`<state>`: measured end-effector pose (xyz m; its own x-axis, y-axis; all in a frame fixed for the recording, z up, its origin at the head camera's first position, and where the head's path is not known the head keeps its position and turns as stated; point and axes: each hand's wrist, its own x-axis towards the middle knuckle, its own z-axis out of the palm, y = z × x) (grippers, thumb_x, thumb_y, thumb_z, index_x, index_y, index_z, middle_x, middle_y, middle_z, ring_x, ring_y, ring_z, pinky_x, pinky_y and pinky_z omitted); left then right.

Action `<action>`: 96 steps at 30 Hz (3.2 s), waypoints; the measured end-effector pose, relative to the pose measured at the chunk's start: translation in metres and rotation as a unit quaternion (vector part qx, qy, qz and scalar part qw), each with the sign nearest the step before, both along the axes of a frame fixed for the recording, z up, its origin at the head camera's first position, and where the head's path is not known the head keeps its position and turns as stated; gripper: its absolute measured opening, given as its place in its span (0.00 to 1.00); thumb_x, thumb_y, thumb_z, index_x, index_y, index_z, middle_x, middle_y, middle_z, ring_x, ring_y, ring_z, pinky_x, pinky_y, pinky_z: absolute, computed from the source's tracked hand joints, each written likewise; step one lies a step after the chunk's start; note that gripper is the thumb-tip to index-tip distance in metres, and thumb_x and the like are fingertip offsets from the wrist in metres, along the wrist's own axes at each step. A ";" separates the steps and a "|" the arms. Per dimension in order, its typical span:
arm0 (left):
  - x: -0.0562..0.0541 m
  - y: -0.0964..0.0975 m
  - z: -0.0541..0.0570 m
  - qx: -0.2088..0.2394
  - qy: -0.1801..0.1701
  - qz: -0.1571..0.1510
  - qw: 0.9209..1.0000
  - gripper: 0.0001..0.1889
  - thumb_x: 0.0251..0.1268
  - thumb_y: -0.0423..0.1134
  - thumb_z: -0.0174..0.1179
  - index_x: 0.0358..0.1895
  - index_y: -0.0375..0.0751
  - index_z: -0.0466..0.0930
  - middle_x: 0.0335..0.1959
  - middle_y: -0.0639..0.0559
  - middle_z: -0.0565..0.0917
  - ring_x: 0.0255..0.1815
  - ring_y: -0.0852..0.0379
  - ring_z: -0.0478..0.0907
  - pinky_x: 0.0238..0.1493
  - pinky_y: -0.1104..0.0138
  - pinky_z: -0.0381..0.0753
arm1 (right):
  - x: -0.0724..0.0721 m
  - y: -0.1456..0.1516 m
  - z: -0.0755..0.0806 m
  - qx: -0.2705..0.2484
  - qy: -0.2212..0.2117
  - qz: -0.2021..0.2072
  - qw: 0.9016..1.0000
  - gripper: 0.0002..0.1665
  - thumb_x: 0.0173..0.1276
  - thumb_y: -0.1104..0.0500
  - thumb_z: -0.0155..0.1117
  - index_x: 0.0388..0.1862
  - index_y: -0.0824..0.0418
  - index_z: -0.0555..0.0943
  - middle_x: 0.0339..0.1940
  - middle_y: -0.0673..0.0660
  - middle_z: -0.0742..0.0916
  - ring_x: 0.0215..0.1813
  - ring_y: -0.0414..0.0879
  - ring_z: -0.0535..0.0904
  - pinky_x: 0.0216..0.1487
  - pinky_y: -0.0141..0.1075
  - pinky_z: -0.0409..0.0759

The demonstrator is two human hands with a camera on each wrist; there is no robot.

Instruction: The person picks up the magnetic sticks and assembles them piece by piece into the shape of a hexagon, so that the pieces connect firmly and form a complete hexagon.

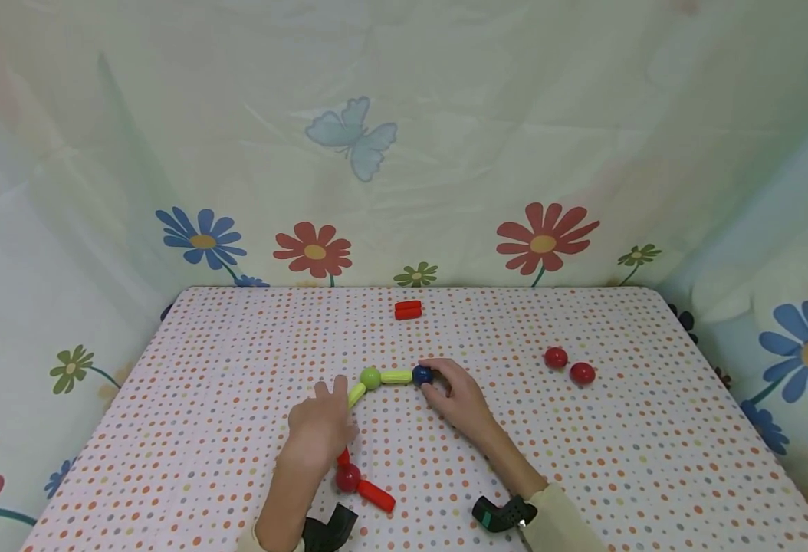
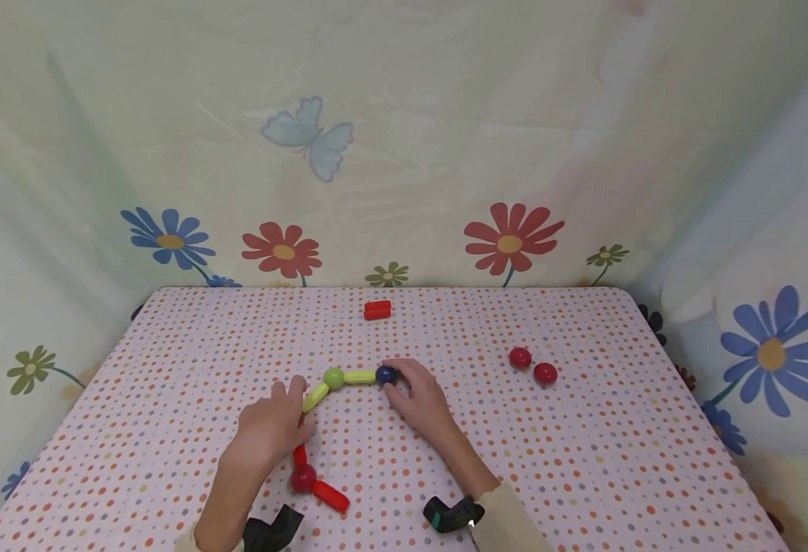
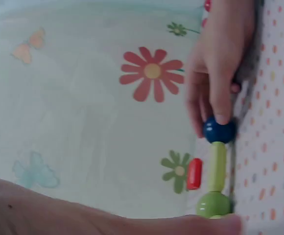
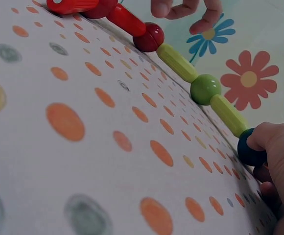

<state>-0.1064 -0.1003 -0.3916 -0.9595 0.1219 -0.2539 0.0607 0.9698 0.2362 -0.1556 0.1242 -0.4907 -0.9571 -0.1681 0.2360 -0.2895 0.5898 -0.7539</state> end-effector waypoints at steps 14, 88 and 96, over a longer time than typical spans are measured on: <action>0.009 0.003 0.002 0.028 -0.191 -0.122 0.974 0.14 0.42 0.38 0.77 0.19 0.50 0.76 0.07 0.58 0.77 0.13 0.63 0.75 0.31 0.66 0.65 | 0.000 -0.001 -0.002 0.003 0.009 -0.002 1.000 0.22 0.65 0.60 0.65 0.59 0.53 0.78 0.58 0.53 0.82 0.48 0.41 0.77 0.35 0.26 0.72; -0.011 0.026 -0.017 0.117 -0.029 -0.200 0.972 0.11 0.66 0.50 0.61 0.40 0.48 0.82 0.20 0.59 0.78 0.18 0.65 0.71 0.22 0.72 0.69 | 0.000 0.001 0.002 -0.044 -0.009 -0.068 0.997 0.17 0.71 0.57 0.59 0.58 0.58 0.77 0.52 0.55 0.84 0.45 0.42 0.77 0.35 0.26 0.72; -0.030 0.032 -0.027 0.141 0.136 -0.210 0.958 0.27 0.67 0.48 0.60 0.67 0.47 0.69 0.60 0.51 0.78 0.61 0.54 0.75 0.61 0.59 0.76 | -0.002 0.000 0.001 -0.070 -0.007 -0.075 0.995 0.16 0.72 0.56 0.58 0.56 0.59 0.78 0.50 0.56 0.84 0.46 0.43 0.78 0.38 0.26 0.73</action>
